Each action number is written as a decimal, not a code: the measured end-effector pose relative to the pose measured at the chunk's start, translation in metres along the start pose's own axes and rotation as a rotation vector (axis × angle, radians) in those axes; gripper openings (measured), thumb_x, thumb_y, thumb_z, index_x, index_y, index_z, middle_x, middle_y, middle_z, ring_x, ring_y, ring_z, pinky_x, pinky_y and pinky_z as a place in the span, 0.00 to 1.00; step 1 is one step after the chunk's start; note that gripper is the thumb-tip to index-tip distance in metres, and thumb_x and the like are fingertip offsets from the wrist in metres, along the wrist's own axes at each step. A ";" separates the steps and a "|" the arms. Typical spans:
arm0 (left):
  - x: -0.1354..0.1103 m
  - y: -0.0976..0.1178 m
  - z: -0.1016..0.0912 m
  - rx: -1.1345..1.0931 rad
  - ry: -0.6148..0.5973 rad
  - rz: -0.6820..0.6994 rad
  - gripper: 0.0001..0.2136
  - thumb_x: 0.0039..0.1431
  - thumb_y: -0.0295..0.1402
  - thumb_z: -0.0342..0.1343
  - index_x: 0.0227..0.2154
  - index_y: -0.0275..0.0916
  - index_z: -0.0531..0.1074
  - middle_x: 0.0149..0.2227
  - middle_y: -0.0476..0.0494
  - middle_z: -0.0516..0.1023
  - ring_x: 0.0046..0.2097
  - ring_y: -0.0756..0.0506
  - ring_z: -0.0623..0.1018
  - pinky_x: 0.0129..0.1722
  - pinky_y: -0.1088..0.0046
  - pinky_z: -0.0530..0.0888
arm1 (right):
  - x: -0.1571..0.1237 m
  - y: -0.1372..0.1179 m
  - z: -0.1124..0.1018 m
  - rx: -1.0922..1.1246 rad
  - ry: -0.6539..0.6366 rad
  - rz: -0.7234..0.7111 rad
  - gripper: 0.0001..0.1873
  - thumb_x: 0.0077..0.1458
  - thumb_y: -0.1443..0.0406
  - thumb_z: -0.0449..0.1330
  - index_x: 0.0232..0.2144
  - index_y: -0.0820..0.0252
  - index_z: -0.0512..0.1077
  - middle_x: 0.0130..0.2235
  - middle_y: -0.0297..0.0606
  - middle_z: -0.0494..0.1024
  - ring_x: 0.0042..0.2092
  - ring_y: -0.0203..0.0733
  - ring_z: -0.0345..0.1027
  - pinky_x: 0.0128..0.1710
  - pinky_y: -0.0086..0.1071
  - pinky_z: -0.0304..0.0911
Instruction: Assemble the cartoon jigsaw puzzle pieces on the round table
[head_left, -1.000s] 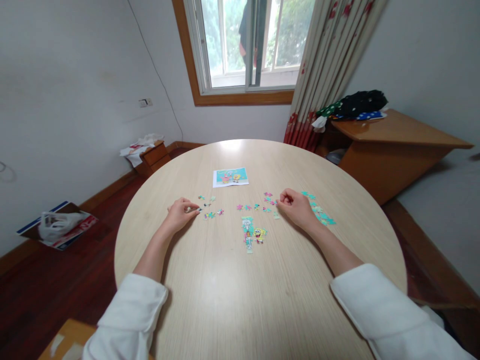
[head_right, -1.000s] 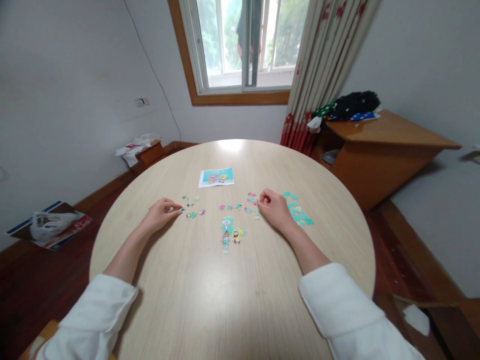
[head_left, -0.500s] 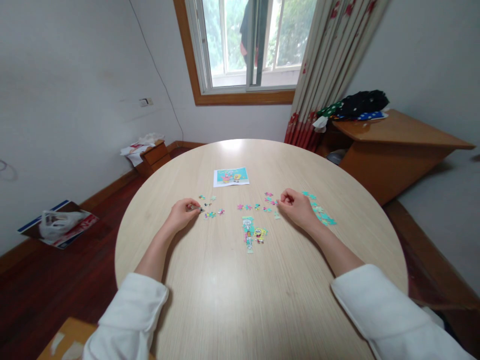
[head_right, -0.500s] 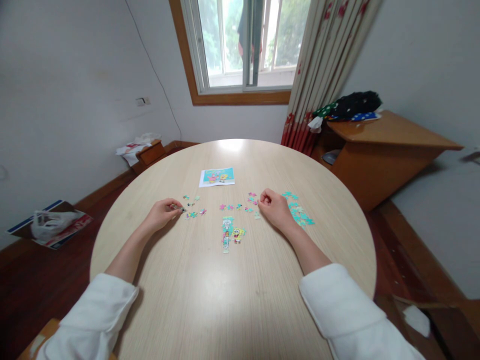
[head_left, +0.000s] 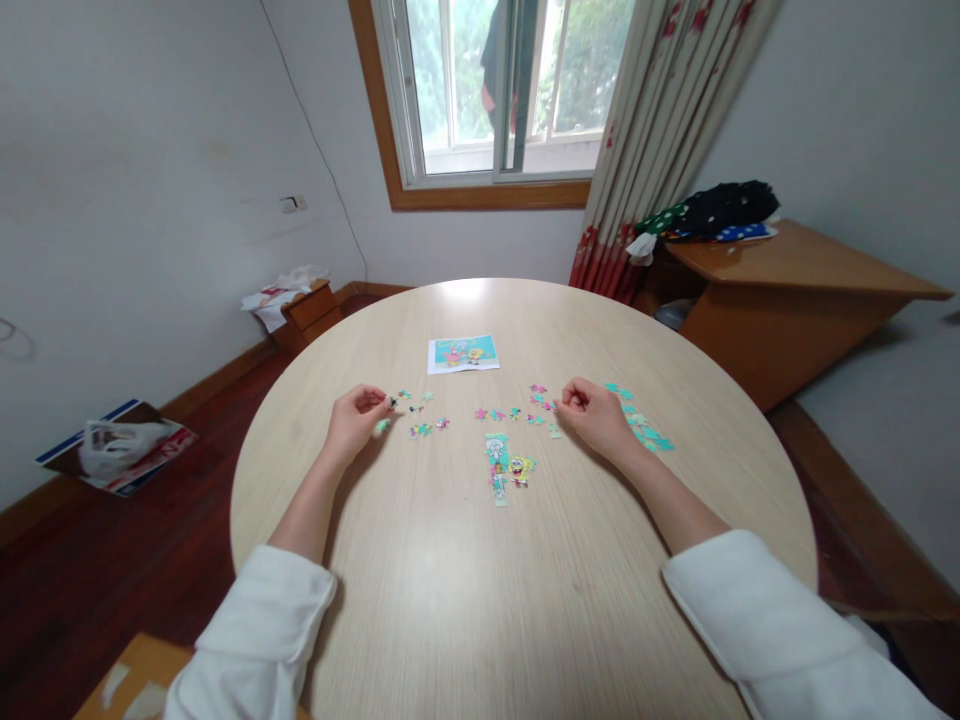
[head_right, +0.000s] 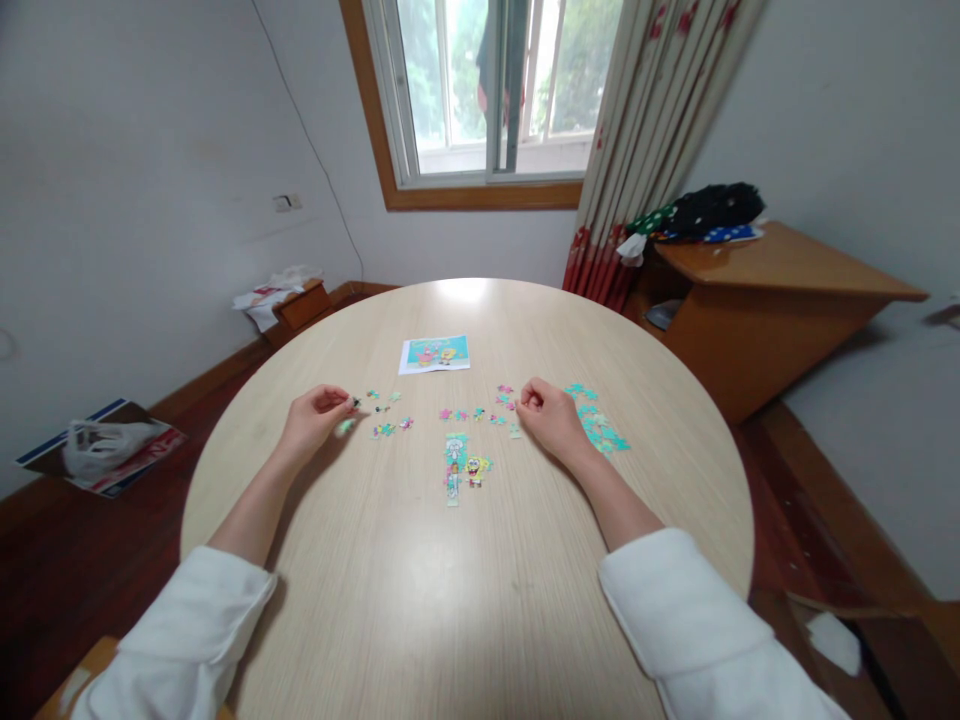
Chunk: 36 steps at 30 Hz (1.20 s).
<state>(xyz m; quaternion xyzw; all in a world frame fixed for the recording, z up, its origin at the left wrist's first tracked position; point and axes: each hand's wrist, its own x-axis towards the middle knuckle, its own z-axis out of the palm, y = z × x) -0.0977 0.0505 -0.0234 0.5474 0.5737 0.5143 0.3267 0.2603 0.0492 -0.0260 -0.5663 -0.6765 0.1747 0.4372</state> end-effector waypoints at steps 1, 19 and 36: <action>0.000 0.000 0.000 -0.007 0.004 -0.002 0.17 0.36 0.42 0.65 0.26 0.37 0.70 0.28 0.45 0.77 0.33 0.45 0.77 0.36 0.67 0.75 | 0.000 0.000 0.000 -0.001 0.000 -0.002 0.06 0.40 0.63 0.56 0.19 0.57 0.62 0.16 0.27 0.59 0.21 0.33 0.52 0.23 0.28 0.48; 0.002 -0.004 -0.001 0.041 -0.004 0.005 0.18 0.35 0.39 0.65 0.31 0.35 0.74 0.34 0.40 0.79 0.37 0.44 0.77 0.40 0.65 0.74 | 0.000 -0.002 0.001 0.014 0.014 0.008 0.07 0.40 0.63 0.56 0.18 0.57 0.61 0.16 0.26 0.58 0.21 0.33 0.51 0.23 0.28 0.47; -0.003 0.004 0.002 0.011 -0.034 -0.010 0.19 0.33 0.38 0.66 0.31 0.35 0.75 0.32 0.41 0.79 0.34 0.45 0.76 0.40 0.65 0.73 | 0.000 0.001 0.002 0.019 0.003 0.009 0.06 0.40 0.63 0.56 0.19 0.57 0.62 0.17 0.27 0.59 0.21 0.33 0.52 0.23 0.29 0.48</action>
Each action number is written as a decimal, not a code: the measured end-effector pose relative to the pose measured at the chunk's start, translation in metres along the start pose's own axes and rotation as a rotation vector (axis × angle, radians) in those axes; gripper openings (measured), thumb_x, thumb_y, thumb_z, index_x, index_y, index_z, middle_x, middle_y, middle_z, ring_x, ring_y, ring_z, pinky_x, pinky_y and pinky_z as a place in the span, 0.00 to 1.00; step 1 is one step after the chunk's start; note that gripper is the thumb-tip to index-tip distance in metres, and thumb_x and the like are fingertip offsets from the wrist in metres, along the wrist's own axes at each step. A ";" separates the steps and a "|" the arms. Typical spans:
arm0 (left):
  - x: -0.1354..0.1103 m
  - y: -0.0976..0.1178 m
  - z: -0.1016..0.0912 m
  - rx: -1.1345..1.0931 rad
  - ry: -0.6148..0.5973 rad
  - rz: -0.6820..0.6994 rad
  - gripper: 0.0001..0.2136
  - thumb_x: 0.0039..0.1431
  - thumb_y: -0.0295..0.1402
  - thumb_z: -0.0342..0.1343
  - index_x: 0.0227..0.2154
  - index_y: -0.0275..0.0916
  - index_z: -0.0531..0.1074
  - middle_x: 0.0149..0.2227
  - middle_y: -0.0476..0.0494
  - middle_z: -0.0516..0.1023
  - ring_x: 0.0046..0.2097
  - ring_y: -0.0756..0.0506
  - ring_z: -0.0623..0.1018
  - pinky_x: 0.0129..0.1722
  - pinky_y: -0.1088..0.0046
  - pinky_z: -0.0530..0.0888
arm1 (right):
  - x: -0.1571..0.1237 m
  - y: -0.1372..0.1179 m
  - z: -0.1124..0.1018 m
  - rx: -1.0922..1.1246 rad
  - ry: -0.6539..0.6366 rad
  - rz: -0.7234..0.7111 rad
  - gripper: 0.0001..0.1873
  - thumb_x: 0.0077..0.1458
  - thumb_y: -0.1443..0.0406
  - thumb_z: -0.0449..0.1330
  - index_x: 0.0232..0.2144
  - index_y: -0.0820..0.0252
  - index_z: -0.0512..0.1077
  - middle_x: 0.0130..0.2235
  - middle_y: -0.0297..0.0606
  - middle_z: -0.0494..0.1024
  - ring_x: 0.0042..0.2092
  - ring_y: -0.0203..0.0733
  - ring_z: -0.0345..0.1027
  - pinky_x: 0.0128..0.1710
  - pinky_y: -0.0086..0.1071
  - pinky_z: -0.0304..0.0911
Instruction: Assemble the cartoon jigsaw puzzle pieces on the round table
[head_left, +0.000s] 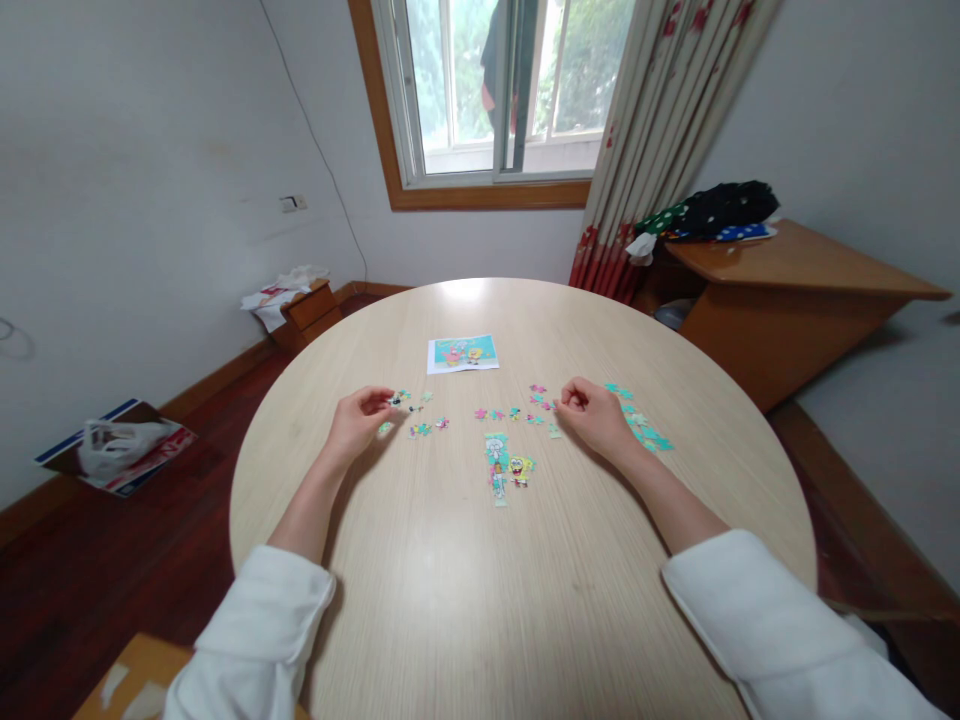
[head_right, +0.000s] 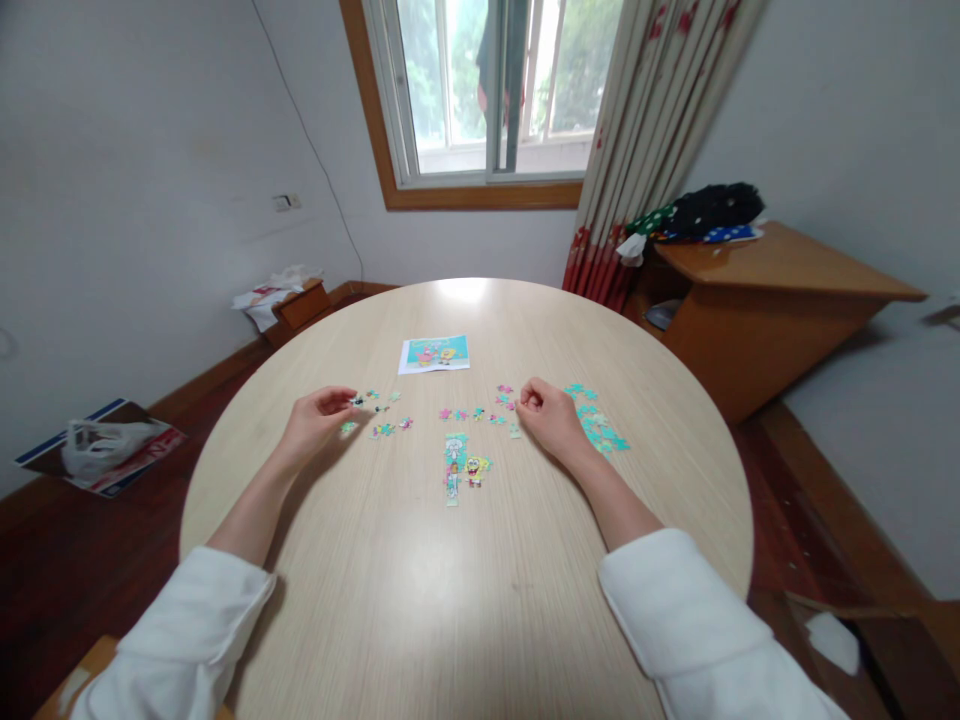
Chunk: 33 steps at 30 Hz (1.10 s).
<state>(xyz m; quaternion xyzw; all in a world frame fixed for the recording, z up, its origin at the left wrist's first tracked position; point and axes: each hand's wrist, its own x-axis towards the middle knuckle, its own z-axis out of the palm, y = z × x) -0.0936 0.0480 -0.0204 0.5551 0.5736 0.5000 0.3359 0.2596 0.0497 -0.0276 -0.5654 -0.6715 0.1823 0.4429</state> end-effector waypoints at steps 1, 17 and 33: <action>0.000 0.000 0.000 -0.005 -0.001 -0.003 0.19 0.33 0.38 0.66 0.31 0.34 0.75 0.32 0.41 0.79 0.35 0.45 0.76 0.41 0.65 0.73 | 0.000 0.000 0.000 0.000 0.000 -0.002 0.06 0.40 0.63 0.56 0.19 0.57 0.62 0.17 0.27 0.59 0.21 0.33 0.52 0.23 0.29 0.48; -0.001 0.002 0.002 -0.051 -0.036 0.017 0.17 0.34 0.37 0.66 0.30 0.35 0.75 0.22 0.50 0.73 0.27 0.50 0.72 0.31 0.73 0.70 | 0.000 0.000 0.001 -0.011 0.005 -0.005 0.06 0.40 0.63 0.56 0.18 0.57 0.62 0.16 0.26 0.59 0.21 0.32 0.52 0.23 0.28 0.48; -0.005 0.008 0.004 -0.060 -0.067 -0.001 0.19 0.33 0.40 0.67 0.30 0.35 0.74 0.22 0.49 0.75 0.27 0.48 0.73 0.33 0.70 0.71 | 0.000 0.002 0.001 -0.011 -0.009 -0.003 0.06 0.41 0.62 0.55 0.20 0.58 0.63 0.17 0.27 0.59 0.21 0.33 0.52 0.24 0.29 0.49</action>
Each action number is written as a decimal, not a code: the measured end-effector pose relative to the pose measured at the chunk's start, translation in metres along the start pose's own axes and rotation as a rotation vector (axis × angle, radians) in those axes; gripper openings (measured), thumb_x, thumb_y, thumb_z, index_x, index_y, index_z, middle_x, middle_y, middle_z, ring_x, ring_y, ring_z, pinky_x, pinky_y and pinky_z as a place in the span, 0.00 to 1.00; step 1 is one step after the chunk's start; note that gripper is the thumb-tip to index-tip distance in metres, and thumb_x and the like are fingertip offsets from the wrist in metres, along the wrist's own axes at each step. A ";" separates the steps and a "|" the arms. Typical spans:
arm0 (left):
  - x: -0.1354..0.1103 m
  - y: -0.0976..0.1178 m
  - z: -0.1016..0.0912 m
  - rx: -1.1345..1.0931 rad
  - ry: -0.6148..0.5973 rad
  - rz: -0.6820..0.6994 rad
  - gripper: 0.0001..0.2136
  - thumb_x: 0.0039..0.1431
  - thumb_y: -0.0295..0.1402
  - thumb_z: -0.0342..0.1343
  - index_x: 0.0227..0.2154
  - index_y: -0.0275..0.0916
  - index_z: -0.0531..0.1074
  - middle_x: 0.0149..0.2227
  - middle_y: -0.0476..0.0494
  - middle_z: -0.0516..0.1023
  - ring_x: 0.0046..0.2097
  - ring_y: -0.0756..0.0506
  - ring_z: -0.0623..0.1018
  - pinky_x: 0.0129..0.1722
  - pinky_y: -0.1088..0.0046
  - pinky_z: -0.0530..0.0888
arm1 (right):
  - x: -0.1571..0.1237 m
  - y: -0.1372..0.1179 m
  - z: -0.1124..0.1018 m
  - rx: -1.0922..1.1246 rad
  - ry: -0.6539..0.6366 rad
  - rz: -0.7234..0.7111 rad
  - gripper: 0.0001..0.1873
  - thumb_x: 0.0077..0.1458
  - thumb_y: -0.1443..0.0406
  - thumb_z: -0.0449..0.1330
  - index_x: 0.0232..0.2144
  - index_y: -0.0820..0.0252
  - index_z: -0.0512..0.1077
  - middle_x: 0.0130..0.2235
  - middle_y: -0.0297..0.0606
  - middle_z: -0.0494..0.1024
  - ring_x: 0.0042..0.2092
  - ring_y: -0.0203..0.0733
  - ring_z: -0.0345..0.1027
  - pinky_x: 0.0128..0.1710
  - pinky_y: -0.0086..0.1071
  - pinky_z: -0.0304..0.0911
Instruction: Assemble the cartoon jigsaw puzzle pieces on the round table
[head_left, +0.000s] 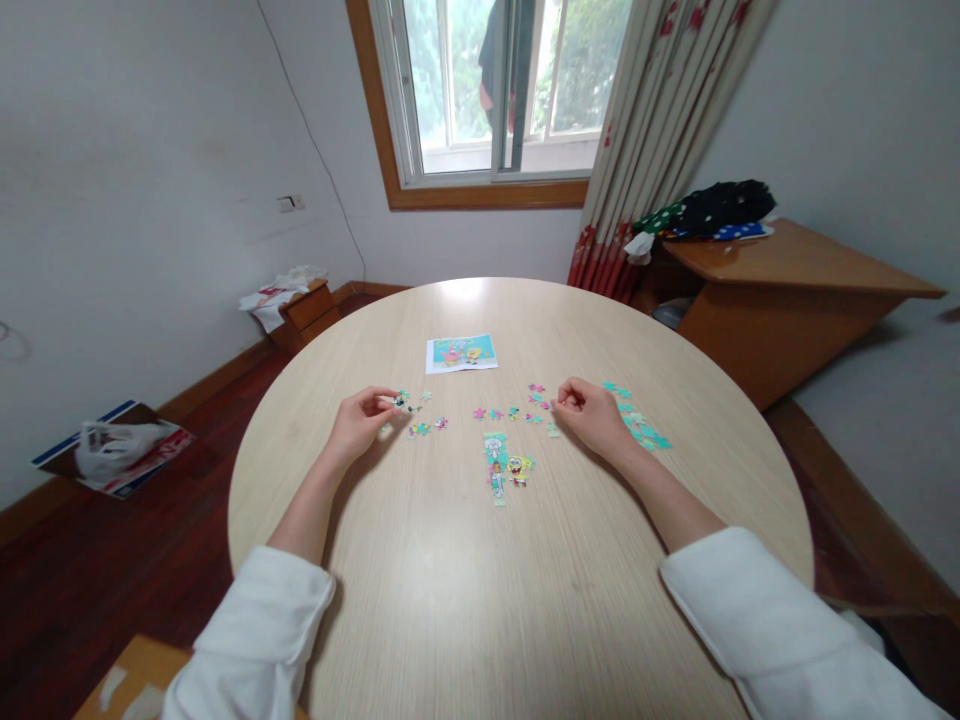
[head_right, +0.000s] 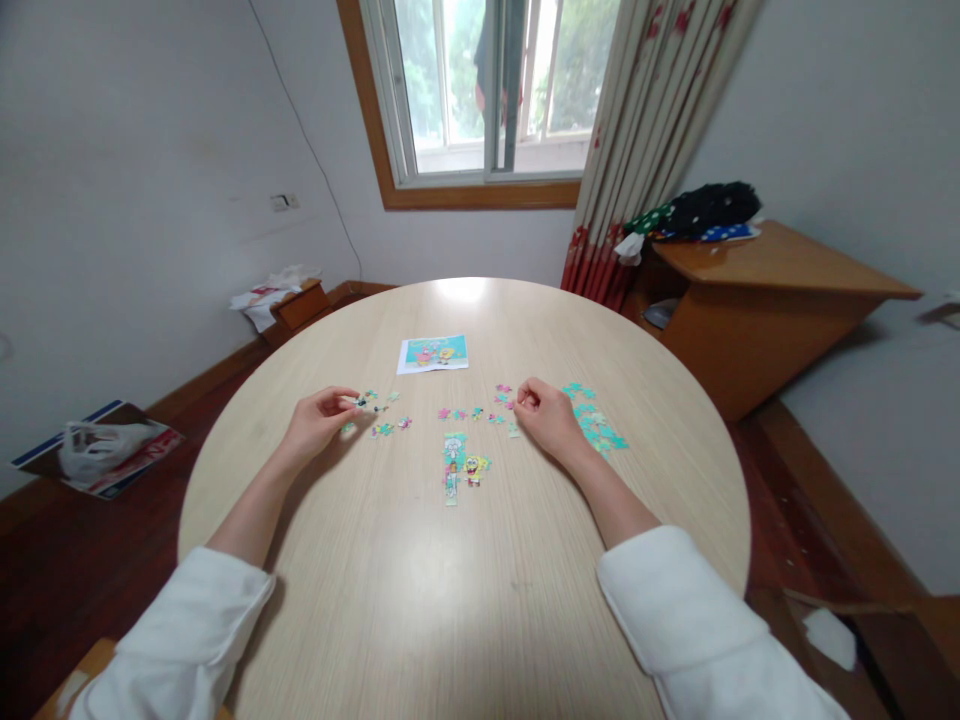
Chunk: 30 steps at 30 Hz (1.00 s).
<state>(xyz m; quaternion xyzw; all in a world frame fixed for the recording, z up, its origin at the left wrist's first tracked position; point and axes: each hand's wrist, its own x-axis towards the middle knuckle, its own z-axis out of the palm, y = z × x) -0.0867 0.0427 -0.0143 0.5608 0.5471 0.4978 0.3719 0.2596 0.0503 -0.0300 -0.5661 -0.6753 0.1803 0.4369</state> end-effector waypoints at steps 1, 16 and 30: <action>0.000 0.000 0.000 0.000 -0.002 0.000 0.19 0.33 0.40 0.67 0.30 0.35 0.74 0.22 0.49 0.75 0.27 0.48 0.73 0.33 0.70 0.71 | 0.000 0.000 0.000 0.003 0.000 0.000 0.06 0.40 0.62 0.55 0.20 0.58 0.63 0.17 0.27 0.59 0.21 0.33 0.52 0.24 0.28 0.49; 0.001 -0.002 -0.001 0.025 -0.011 0.009 0.19 0.34 0.41 0.67 0.30 0.35 0.74 0.23 0.47 0.76 0.28 0.47 0.75 0.34 0.68 0.72 | 0.000 -0.003 -0.001 0.013 0.000 0.006 0.03 0.40 0.64 0.55 0.20 0.58 0.64 0.17 0.26 0.60 0.21 0.33 0.53 0.24 0.28 0.49; 0.001 -0.002 0.000 0.001 -0.010 0.021 0.20 0.32 0.42 0.68 0.29 0.35 0.75 0.22 0.48 0.75 0.27 0.47 0.75 0.32 0.69 0.73 | -0.001 -0.004 -0.001 0.017 0.001 0.001 0.03 0.39 0.65 0.55 0.20 0.58 0.64 0.16 0.26 0.60 0.21 0.33 0.53 0.24 0.28 0.49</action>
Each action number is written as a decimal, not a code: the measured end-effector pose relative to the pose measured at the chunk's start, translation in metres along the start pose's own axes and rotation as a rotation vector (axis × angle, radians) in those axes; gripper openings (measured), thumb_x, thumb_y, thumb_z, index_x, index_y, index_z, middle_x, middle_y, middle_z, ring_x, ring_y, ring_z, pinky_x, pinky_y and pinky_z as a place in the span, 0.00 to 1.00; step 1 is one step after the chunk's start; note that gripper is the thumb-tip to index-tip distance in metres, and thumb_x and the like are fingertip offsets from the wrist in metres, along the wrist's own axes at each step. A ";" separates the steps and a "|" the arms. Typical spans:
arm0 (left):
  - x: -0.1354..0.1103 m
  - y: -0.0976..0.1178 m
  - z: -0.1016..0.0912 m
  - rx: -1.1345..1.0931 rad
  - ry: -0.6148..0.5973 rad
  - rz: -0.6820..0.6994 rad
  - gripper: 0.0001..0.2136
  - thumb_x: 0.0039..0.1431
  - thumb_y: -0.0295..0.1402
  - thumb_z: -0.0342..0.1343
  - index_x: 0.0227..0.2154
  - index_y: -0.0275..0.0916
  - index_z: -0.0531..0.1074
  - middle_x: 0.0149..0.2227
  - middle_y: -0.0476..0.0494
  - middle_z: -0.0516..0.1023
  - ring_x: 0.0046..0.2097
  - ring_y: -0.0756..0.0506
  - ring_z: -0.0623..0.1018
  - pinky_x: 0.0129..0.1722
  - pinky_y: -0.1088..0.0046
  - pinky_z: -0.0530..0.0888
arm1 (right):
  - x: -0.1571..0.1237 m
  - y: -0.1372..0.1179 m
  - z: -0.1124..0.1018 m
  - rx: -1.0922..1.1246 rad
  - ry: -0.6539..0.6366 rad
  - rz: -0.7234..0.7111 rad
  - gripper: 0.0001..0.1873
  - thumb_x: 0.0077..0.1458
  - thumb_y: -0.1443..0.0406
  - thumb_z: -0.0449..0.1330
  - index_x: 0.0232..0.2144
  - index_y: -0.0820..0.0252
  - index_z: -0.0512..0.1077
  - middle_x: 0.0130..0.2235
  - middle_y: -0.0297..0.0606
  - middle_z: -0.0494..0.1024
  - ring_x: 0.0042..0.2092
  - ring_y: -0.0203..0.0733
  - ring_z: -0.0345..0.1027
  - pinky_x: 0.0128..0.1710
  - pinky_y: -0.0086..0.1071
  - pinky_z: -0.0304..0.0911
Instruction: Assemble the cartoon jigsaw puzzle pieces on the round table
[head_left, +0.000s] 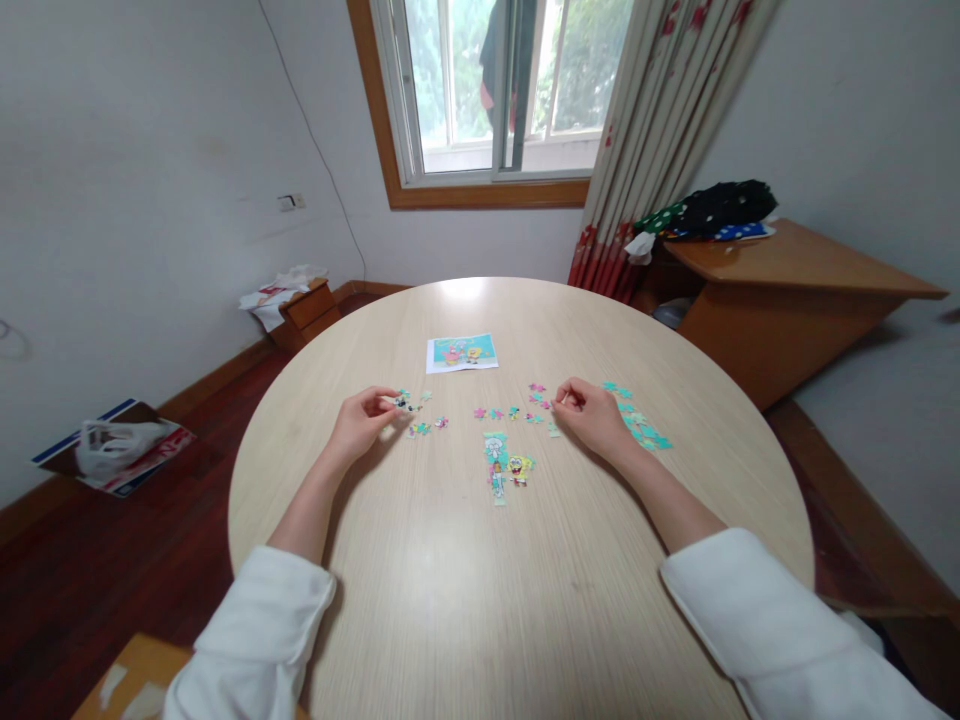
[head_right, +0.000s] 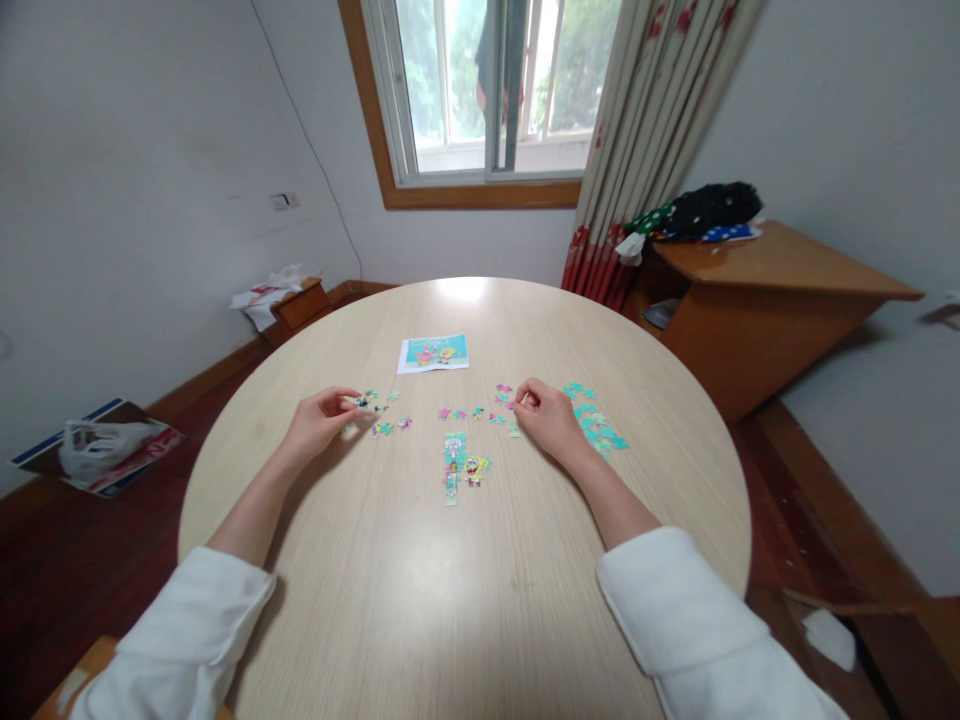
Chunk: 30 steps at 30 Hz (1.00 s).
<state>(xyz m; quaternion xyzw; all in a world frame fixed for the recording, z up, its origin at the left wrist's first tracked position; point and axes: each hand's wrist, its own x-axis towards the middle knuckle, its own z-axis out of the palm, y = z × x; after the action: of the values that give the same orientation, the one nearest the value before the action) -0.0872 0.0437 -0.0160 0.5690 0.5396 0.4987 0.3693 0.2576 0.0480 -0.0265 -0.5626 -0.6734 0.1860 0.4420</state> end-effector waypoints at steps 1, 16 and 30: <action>0.000 0.000 0.000 0.001 -0.001 -0.002 0.20 0.32 0.42 0.69 0.29 0.35 0.75 0.23 0.48 0.75 0.27 0.47 0.75 0.32 0.69 0.73 | 0.000 0.000 0.000 0.000 0.002 0.000 0.02 0.39 0.65 0.55 0.20 0.58 0.64 0.16 0.26 0.60 0.21 0.33 0.53 0.24 0.27 0.49; -0.002 0.004 0.000 0.014 -0.007 -0.012 0.18 0.35 0.39 0.67 0.32 0.35 0.77 0.22 0.49 0.74 0.26 0.49 0.72 0.29 0.73 0.69 | 0.000 -0.001 0.000 -0.009 -0.001 -0.003 0.02 0.39 0.65 0.55 0.20 0.58 0.65 0.16 0.26 0.60 0.21 0.33 0.53 0.24 0.28 0.49; -0.003 0.003 0.001 0.005 -0.008 -0.019 0.19 0.33 0.39 0.68 0.30 0.35 0.77 0.22 0.48 0.74 0.26 0.49 0.73 0.30 0.72 0.71 | -0.001 -0.001 0.000 -0.009 -0.002 -0.006 0.02 0.39 0.66 0.54 0.20 0.58 0.65 0.16 0.26 0.61 0.21 0.34 0.54 0.24 0.28 0.49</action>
<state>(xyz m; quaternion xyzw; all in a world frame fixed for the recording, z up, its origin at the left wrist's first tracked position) -0.0850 0.0407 -0.0136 0.5666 0.5448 0.4915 0.3750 0.2569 0.0473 -0.0261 -0.5626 -0.6762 0.1821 0.4394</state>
